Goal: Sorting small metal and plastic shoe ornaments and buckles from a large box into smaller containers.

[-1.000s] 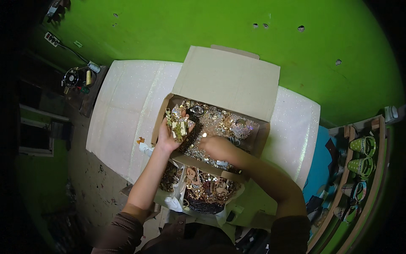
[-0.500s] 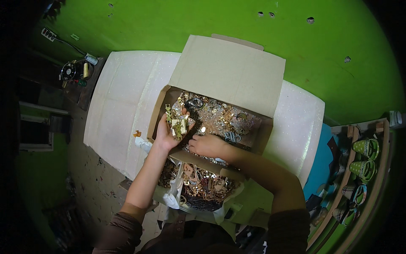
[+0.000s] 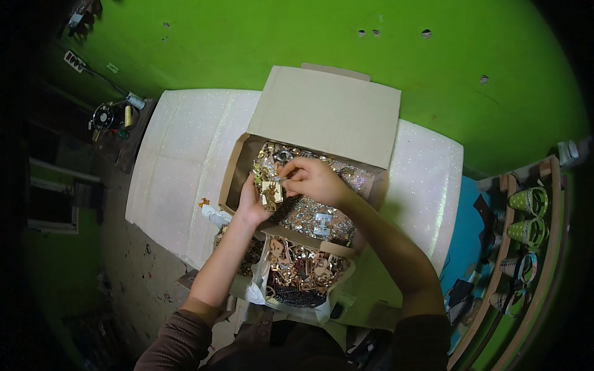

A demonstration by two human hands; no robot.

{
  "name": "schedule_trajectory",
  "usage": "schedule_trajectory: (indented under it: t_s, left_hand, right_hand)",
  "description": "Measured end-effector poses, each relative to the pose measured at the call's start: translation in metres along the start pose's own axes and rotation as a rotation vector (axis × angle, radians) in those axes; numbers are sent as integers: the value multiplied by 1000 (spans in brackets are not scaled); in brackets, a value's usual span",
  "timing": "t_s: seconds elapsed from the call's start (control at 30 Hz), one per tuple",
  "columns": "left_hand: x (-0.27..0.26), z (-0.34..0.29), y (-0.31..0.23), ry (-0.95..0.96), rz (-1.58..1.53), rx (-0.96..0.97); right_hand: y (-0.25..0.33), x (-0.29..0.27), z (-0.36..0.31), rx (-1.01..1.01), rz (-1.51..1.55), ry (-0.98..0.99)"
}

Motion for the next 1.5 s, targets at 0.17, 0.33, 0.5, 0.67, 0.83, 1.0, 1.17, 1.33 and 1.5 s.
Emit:
schedule_trajectory:
  t_s: [0.17,0.33,0.5,0.67,0.83,1.0,1.17,1.33,1.5]
  left_hand:
    - [18,-6,30,-14,26,-156]
    - [34,-18,31,268,43,-152]
    - [28,-33,23,178,21,-154]
    - [14,-62,11,183,69,-197]
    - [-23,-105,0,187,76,-292]
    - [-63,-139,-18,223,91,-315]
    - [-93,-144,-35,229,19,-278]
    - [-99,-150,-38,198,48,-164]
    - [-109,-154,-31,177,41,-214]
  right_hand:
    - [33,23,-1,-167,-328,32]
    - [46,18,-21,-52,-243,-146]
    - [50,10,-53,-172,45,-430]
    - [26,33,-80,-175,231,-630]
    - [-9,86,-88,-165,299,-669]
    - [-30,149,-84,-97,277,-638]
    - [-50,203,-69,-10,-96,-516]
    - [-30,230,-75,-48,-459,-726]
    - [-19,253,-91,-94,-586,-893]
Point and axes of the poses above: each hand's wrist, its own z-axis towards the middle knuckle, its own x-axis out of the palm, y = z × x, the point moved 9 cm from there along z, towards the middle knuckle, and after that the axes turned 7 degrees about -x, right-handed, at the moved point
